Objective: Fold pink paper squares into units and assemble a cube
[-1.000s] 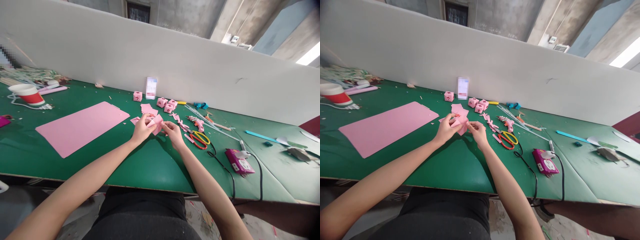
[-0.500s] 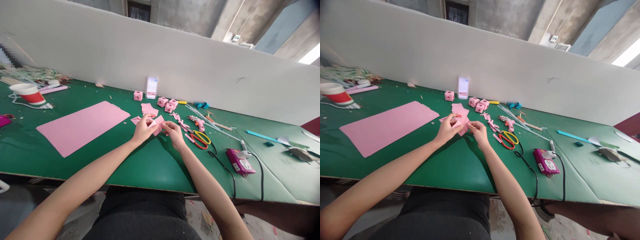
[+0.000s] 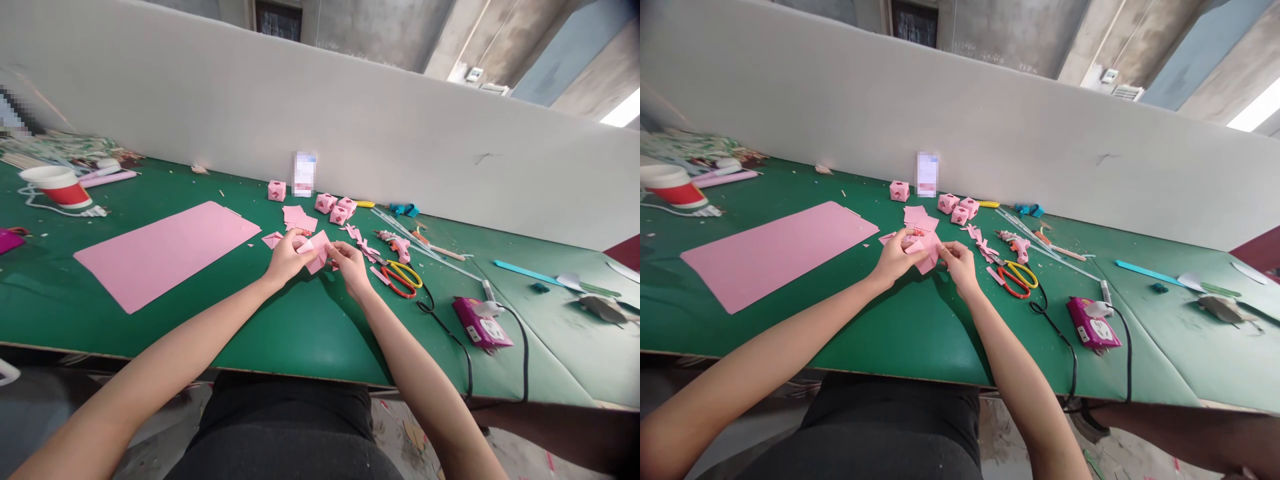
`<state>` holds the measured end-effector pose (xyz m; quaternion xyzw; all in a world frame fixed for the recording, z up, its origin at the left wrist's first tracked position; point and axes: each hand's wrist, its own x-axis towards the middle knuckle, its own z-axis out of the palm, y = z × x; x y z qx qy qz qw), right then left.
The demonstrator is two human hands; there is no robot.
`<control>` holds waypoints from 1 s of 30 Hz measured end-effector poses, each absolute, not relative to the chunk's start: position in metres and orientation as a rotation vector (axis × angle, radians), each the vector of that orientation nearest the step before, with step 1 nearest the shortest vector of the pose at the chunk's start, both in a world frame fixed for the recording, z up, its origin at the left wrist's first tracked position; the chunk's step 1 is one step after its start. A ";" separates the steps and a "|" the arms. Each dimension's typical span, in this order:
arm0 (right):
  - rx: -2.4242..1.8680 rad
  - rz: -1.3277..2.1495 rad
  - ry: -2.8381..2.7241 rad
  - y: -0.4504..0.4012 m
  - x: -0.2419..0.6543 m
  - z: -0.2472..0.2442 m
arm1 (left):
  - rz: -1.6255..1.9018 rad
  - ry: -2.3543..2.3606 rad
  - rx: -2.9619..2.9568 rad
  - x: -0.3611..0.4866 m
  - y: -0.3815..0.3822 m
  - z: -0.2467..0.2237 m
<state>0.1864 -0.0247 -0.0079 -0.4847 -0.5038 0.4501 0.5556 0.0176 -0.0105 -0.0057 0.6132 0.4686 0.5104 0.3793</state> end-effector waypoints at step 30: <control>-1.172 1.251 -1.511 -0.027 0.183 -0.007 | 1.337 1.177 1.132 0.019 -0.004 -0.003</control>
